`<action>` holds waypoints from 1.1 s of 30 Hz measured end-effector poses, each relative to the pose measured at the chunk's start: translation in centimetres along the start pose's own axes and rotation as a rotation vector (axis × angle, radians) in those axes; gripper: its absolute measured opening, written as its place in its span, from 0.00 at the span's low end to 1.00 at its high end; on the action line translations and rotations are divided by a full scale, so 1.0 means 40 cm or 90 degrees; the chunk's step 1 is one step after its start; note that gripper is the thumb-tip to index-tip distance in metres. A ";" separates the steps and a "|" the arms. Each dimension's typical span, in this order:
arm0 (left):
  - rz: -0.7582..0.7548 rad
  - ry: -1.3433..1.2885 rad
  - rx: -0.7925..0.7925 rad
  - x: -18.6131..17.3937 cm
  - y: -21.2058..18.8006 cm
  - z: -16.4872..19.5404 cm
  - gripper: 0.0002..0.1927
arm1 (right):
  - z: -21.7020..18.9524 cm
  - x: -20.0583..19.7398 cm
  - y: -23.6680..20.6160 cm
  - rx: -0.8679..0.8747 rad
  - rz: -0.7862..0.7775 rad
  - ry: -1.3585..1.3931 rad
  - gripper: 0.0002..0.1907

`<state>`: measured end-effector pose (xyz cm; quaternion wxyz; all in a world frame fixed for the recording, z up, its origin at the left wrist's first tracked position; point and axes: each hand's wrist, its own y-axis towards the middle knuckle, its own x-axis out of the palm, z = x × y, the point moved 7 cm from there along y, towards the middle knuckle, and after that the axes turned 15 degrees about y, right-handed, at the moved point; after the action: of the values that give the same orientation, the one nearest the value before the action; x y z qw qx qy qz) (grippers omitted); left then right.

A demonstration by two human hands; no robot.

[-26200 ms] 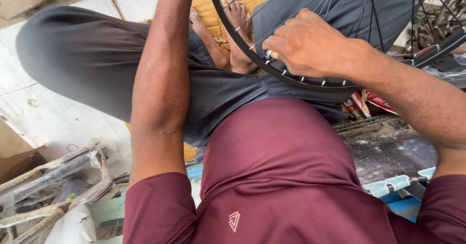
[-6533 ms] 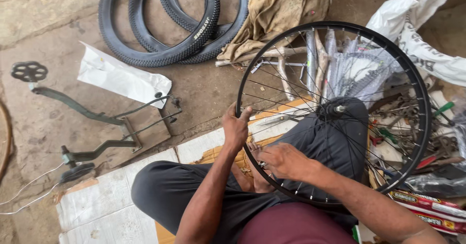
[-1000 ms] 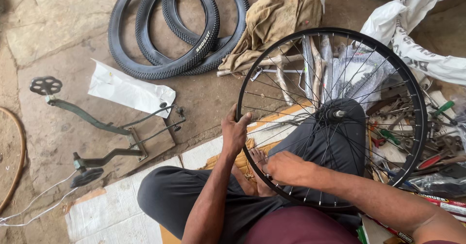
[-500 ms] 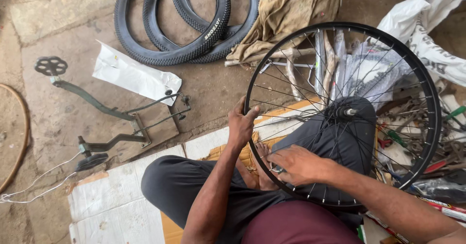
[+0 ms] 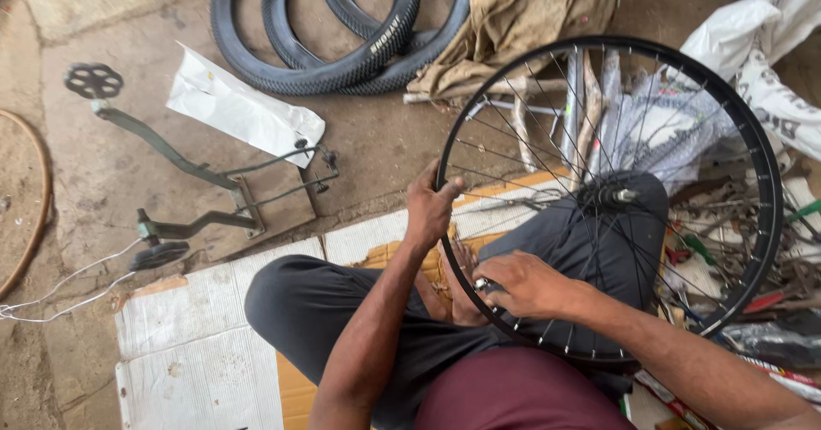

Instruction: The person inserts and tightens spokes into a bicycle wheel rim by hand while sitting on a cardboard-covered floor.

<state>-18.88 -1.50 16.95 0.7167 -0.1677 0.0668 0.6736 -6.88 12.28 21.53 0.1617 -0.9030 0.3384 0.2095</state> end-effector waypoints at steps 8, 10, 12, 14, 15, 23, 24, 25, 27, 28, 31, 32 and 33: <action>0.007 -0.015 0.010 0.001 0.000 0.012 0.22 | 0.020 0.002 -0.021 -0.062 0.070 -0.122 0.10; 0.005 -0.004 0.012 0.003 0.002 0.014 0.23 | 0.028 -0.006 -0.019 -0.001 0.061 -0.109 0.10; 0.010 0.044 0.006 0.002 0.005 0.011 0.22 | 0.035 0.002 -0.007 0.076 0.029 -0.081 0.12; 0.007 0.027 0.013 0.003 0.007 0.010 0.20 | 0.046 0.023 0.008 0.152 -0.044 -0.087 0.14; 0.007 0.022 0.019 0.003 0.009 0.010 0.20 | 0.053 0.034 0.011 0.188 -0.079 -0.089 0.16; 0.021 0.032 0.019 -0.003 0.012 -0.003 0.21 | 0.040 0.010 -0.017 0.124 -0.022 -0.203 0.11; 0.020 0.039 0.013 -0.003 0.012 -0.003 0.21 | 0.047 0.005 -0.016 0.153 -0.025 -0.225 0.10; 0.017 0.032 0.011 -0.002 0.012 -0.002 0.21 | 0.044 0.007 -0.011 0.150 -0.032 -0.186 0.13; 0.014 0.018 0.016 0.000 0.012 0.004 0.22 | 0.039 0.007 0.014 0.141 -0.039 -0.114 0.20; 0.009 0.012 0.011 0.002 0.012 0.005 0.21 | 0.050 0.016 0.022 0.183 -0.082 -0.109 0.22; 0.001 0.007 0.006 0.004 0.012 0.005 0.21 | 0.064 0.029 0.031 0.221 -0.130 -0.091 0.26; 0.004 0.012 0.008 0.003 0.011 0.004 0.22 | 0.055 0.024 0.034 0.174 -0.097 -0.086 0.24; 0.006 0.017 0.006 0.002 0.010 0.001 0.23 | 0.046 0.023 0.031 0.129 -0.066 -0.080 0.23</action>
<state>-19.29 -1.39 16.91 0.7134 -0.1726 0.0804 0.6744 -7.58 11.69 19.32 0.2836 -0.8834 0.3000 0.2216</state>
